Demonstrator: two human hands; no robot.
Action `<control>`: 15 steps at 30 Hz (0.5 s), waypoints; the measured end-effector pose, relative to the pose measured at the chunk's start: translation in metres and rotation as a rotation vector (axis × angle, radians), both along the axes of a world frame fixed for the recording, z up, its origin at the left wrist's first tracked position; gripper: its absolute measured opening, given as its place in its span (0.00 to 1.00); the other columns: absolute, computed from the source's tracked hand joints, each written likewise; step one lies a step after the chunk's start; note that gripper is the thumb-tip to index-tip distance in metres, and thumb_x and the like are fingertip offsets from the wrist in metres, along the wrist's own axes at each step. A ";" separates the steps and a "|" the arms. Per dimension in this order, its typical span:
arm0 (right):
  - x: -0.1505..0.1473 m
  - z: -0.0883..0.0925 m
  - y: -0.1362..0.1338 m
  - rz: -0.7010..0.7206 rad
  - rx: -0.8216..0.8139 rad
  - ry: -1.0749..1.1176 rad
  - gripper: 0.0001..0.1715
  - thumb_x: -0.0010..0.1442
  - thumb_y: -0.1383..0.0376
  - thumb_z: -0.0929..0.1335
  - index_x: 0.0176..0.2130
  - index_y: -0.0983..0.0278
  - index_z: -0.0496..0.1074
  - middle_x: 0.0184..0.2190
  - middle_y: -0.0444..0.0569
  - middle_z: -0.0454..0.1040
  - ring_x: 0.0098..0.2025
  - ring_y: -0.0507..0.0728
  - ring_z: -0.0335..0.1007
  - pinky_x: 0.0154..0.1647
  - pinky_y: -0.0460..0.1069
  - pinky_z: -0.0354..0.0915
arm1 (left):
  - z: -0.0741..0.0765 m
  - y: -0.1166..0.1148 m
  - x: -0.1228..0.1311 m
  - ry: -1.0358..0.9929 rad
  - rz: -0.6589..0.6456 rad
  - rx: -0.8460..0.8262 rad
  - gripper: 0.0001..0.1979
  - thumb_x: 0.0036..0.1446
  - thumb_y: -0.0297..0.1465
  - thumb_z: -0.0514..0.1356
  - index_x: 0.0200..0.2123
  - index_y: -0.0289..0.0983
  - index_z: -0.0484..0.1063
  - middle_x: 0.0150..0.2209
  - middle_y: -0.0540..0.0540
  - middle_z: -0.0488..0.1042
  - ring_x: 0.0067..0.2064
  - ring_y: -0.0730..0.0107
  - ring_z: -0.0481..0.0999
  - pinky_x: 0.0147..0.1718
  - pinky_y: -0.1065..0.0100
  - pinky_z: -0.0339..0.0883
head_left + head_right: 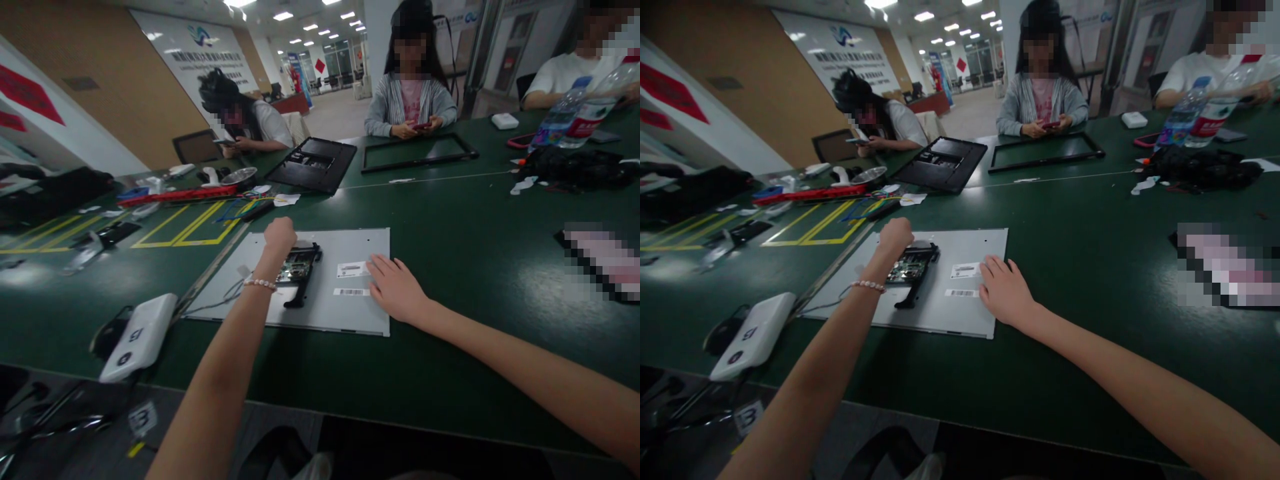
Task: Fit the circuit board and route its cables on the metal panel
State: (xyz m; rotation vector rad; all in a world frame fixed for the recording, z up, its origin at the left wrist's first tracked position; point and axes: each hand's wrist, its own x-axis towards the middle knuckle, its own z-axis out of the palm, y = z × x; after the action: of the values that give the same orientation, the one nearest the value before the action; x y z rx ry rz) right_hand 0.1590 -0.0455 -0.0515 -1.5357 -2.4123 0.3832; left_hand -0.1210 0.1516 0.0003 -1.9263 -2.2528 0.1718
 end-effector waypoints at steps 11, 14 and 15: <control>-0.001 0.005 -0.002 0.000 0.016 0.001 0.34 0.68 0.58 0.53 0.66 0.72 0.57 0.69 0.59 0.52 0.70 0.63 0.44 0.68 0.63 0.44 | -0.017 0.018 -0.003 -0.160 -0.182 0.157 0.18 0.57 0.33 0.57 0.49 0.33 0.74 0.46 0.36 0.78 0.49 0.53 0.76 0.47 0.61 0.68; -0.001 0.005 -0.001 0.005 0.000 0.006 0.34 0.68 0.57 0.53 0.67 0.72 0.56 0.69 0.58 0.51 0.71 0.63 0.43 0.68 0.63 0.44 | -0.023 0.026 -0.021 -0.393 -0.072 0.195 0.19 0.59 0.36 0.55 0.49 0.34 0.75 0.45 0.41 0.79 0.46 0.61 0.77 0.44 0.69 0.68; -0.001 0.005 -0.001 0.005 -0.003 0.007 0.34 0.68 0.57 0.53 0.67 0.71 0.56 0.69 0.58 0.51 0.71 0.63 0.43 0.68 0.63 0.43 | -0.022 0.028 -0.030 -0.418 -0.047 0.214 0.19 0.59 0.36 0.54 0.48 0.33 0.75 0.45 0.41 0.79 0.46 0.62 0.77 0.44 0.70 0.67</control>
State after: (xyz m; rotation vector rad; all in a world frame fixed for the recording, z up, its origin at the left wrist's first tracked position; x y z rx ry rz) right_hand 0.1582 -0.0465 -0.0464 -1.5270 -2.4118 0.3931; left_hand -0.1507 0.1795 -0.0213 -2.0417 -2.3416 -0.5034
